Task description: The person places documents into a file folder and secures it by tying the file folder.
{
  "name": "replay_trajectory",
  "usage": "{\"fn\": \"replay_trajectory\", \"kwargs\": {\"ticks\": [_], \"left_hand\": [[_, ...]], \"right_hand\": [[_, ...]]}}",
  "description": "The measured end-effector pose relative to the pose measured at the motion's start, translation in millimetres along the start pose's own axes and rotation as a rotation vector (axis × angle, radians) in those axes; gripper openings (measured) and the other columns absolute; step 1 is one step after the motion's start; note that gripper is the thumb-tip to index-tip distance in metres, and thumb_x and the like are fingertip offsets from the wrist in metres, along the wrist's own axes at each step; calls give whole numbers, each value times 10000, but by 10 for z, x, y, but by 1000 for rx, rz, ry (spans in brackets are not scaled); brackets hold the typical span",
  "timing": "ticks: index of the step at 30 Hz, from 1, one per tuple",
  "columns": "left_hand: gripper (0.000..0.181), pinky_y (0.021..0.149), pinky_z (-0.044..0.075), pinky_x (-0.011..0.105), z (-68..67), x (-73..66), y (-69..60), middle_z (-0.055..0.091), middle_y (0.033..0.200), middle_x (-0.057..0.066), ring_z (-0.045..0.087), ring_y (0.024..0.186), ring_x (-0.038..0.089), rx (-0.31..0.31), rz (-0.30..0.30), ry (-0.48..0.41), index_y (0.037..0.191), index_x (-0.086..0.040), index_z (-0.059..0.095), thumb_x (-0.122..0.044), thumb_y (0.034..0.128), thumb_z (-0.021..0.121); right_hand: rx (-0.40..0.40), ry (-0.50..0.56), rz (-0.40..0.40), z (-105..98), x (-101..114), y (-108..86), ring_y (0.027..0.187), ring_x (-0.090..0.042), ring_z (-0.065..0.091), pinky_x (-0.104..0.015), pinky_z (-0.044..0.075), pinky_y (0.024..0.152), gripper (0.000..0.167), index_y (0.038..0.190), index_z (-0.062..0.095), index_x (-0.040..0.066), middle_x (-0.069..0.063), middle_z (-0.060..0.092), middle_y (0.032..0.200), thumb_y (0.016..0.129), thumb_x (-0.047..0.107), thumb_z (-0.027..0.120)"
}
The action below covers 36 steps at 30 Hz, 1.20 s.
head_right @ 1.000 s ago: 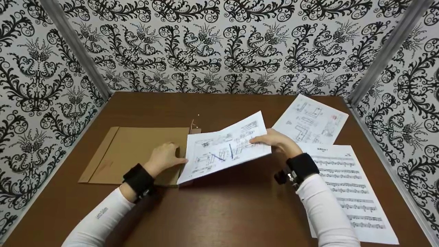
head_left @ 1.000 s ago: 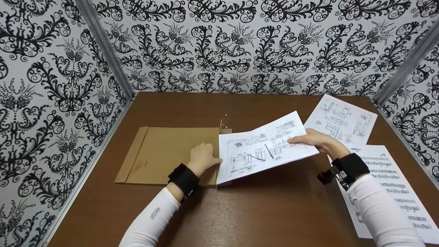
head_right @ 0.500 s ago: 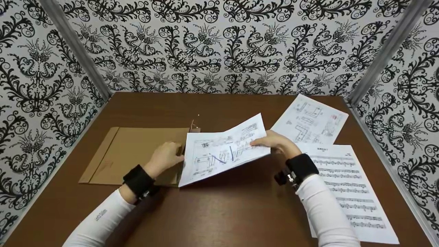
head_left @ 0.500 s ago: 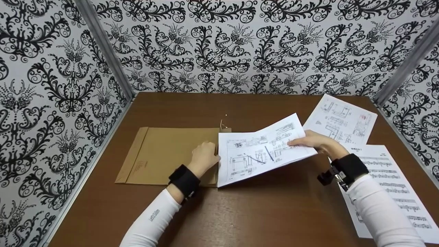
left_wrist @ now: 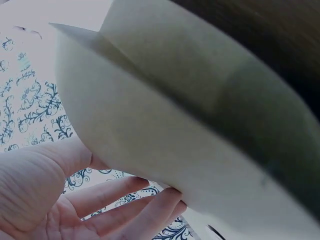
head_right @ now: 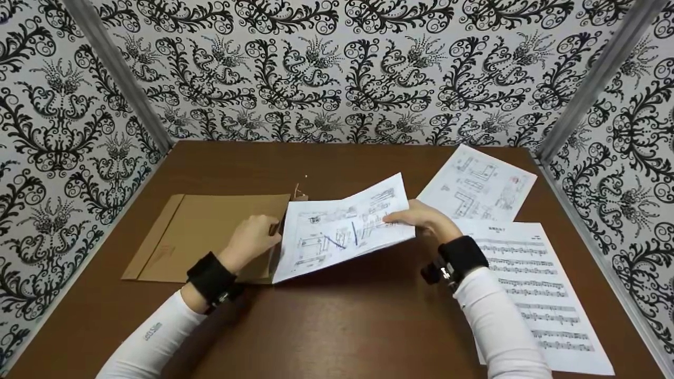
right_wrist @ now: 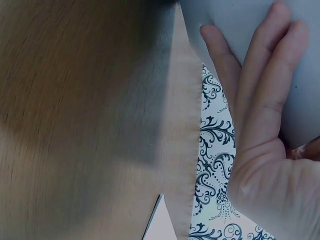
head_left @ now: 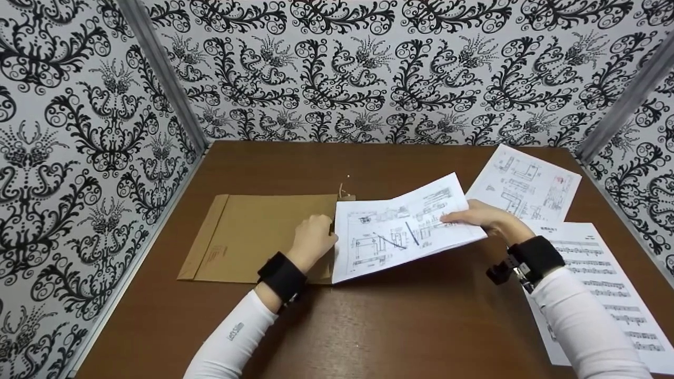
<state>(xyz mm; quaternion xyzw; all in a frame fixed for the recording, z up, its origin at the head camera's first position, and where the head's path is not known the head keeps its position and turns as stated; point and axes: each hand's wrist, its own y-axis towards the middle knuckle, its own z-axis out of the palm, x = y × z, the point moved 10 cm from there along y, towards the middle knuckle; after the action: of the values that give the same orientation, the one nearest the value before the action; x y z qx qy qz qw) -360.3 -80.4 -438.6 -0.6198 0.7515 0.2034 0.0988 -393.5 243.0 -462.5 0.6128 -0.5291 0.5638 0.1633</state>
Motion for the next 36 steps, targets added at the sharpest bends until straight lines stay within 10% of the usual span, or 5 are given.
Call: {"fn": "replay_trajectory", "kwargs": {"ticks": [17,36], "left_hand": [[235,627,555,509,41,26,6,755,844,190,716,759,387,32,0,3,626,-79,545,-88,799,705],[243,522,269,266,90,100,51,432,645,-20,397,569,150,118,-19,-68,663,-108,514,-86,839,681]], "right_hand": [[-17,62,-35,30,-23,109,702,-85,754,-232,613,641,512,1398,494,-91,71,782,890,1011,217,625],[-11,125,-59,70,-146,143,717,-68,759,-206,606,652,472,1406,510,-59,89,785,897,1033,217,595]]}}
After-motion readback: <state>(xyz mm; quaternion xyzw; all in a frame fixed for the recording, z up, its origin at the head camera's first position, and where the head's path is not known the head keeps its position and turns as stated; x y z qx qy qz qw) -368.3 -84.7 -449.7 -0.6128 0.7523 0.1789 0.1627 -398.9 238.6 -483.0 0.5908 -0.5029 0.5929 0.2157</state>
